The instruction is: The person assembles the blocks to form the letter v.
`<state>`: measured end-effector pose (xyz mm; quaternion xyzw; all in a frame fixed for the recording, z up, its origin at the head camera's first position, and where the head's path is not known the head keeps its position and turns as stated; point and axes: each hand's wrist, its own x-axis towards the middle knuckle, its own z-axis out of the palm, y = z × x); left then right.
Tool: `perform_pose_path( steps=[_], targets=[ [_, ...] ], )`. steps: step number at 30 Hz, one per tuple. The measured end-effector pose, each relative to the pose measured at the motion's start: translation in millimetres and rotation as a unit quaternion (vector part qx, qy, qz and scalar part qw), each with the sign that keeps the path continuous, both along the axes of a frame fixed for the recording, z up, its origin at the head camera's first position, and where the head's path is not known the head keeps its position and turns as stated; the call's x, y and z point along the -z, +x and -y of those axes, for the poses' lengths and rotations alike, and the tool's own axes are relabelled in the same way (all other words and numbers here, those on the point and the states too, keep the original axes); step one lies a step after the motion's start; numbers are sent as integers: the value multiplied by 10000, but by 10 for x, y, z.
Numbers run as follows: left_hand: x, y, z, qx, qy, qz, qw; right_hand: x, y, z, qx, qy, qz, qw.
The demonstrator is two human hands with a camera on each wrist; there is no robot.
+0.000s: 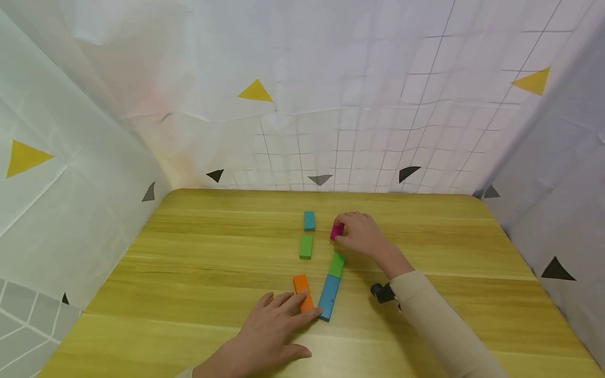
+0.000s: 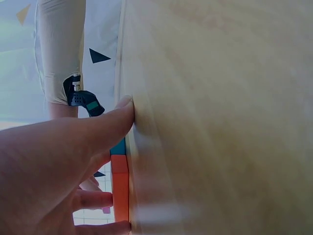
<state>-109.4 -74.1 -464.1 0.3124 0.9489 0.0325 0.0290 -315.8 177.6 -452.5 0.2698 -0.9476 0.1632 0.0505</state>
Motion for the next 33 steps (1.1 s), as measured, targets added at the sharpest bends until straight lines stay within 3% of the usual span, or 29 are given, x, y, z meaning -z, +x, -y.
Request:
perform_pose_path(
  steps=[18,33],
  targets=[
    [-16,2,1,-16,27,158,9999,-11,143,-36,165,-36,154,9997],
    [-7,-2,1,16,25,125,9999,10,216,-91,131,-49,-21,9999]
  ],
)
